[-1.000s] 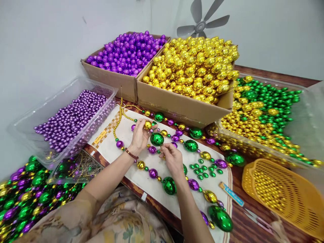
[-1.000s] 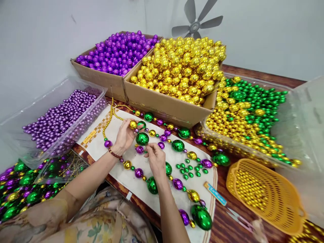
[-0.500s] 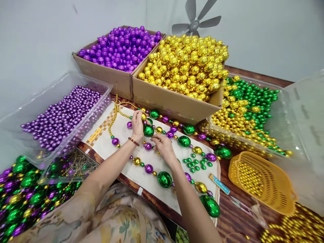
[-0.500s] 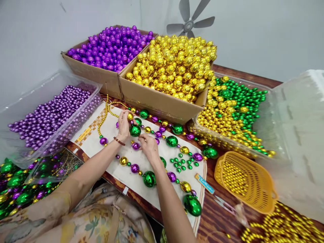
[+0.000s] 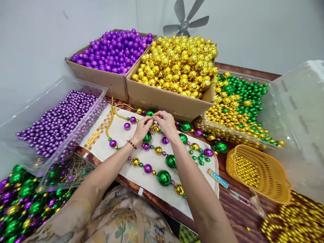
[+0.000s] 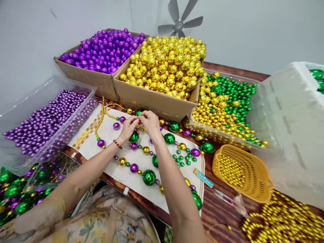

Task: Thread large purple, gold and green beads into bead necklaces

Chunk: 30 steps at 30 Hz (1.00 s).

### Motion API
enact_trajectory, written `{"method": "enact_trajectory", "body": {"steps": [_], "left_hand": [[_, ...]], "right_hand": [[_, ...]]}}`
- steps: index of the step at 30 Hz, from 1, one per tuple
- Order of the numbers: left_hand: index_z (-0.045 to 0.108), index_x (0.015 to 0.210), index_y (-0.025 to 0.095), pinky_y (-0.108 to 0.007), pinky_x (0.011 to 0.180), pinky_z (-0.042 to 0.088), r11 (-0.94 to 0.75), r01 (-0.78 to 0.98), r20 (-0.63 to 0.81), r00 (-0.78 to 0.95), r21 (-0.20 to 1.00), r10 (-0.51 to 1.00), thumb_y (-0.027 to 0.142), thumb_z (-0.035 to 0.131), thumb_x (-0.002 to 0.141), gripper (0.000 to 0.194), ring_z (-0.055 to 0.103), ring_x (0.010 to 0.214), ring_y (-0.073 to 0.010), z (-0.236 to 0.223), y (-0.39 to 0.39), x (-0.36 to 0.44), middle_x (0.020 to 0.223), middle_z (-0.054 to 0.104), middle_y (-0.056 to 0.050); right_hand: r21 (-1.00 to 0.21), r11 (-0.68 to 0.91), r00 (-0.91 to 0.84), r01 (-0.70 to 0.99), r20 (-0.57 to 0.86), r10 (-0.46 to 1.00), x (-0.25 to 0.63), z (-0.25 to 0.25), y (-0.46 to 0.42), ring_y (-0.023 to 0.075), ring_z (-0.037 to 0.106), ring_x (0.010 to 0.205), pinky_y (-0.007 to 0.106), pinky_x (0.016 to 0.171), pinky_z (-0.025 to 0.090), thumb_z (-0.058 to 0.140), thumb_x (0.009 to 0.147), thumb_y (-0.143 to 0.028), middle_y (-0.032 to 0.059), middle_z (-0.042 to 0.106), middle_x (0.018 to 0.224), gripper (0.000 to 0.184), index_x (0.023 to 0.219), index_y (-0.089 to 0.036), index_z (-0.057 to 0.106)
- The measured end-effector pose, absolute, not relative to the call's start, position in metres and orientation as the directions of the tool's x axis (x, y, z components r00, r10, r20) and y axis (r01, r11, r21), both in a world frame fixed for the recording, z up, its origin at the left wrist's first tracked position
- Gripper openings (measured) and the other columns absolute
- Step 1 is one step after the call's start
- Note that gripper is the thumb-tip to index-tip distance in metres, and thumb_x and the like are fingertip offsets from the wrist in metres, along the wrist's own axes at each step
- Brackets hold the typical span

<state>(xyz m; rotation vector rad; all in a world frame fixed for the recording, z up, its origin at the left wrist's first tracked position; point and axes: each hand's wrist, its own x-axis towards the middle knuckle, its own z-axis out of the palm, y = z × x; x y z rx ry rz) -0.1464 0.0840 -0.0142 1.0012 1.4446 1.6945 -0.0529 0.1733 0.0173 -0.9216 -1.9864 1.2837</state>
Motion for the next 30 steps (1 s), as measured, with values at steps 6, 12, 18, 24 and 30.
{"method": "enact_trajectory", "body": {"steps": [6,12,18,24,30], "left_hand": [[0.059,0.082,0.017,-0.018,0.040,0.036,-0.084,0.101,0.115,-0.365,0.991,0.924,0.033,0.053,0.090,0.019,0.054,0.043,-0.0069,-0.020,0.082,-0.154,0.071,0.055,0.003],[0.063,0.087,0.016,-0.019,0.044,0.037,-0.030,0.165,0.080,-0.305,0.986,0.949,0.033,0.052,0.089,0.020,0.051,0.044,-0.0066,-0.019,0.081,-0.159,0.071,0.059,0.002],[0.062,0.083,0.016,-0.020,0.045,0.038,-0.021,0.131,0.051,-0.227,0.991,0.973,0.036,0.055,0.087,0.021,0.051,0.042,-0.0080,-0.016,0.081,-0.159,0.062,0.054,0.004],[0.061,0.082,0.017,-0.020,0.044,0.040,-0.012,0.108,0.035,-0.205,0.994,0.978,0.034,0.055,0.085,0.019,0.051,0.043,-0.0082,-0.010,0.078,-0.160,0.064,0.053,0.004],[0.061,0.081,0.016,-0.021,0.045,0.041,-0.001,0.111,0.027,-0.229,0.994,0.973,0.035,0.055,0.085,0.021,0.053,0.045,-0.0080,-0.004,0.079,-0.162,0.075,0.062,0.000]], "right_hand": [[-0.930,0.265,-0.408,0.254,0.146,0.901,-0.049,0.022,0.181,0.0105,0.057,0.055,0.023,0.055,0.043,0.050,0.091,-0.031,0.0007,0.064,0.079,0.016,0.081,-0.020,0.055],[-0.990,0.018,-0.366,-0.137,0.067,0.928,-0.039,0.028,0.188,0.0089,0.060,0.051,0.018,0.043,0.041,0.058,0.086,-0.050,-0.0005,0.067,0.079,0.030,0.091,-0.021,0.053],[-0.994,-0.075,-0.555,-0.075,-0.021,0.832,-0.032,0.009,0.169,0.0100,0.061,0.048,0.016,0.038,0.039,0.068,0.077,-0.051,-0.0012,0.067,0.070,0.034,0.084,-0.020,0.056],[-0.962,-0.150,-0.550,-0.228,0.000,0.835,-0.028,0.010,0.173,0.0117,0.066,0.053,0.019,0.045,0.051,0.070,0.079,-0.055,-0.0023,0.069,0.072,0.040,0.095,-0.023,0.054],[-0.968,-0.129,-0.543,-0.216,0.009,0.840,-0.025,0.009,0.167,0.0091,0.064,0.050,0.017,0.043,0.051,0.070,0.080,-0.058,-0.0003,0.071,0.077,0.040,0.090,-0.020,0.060]]}}
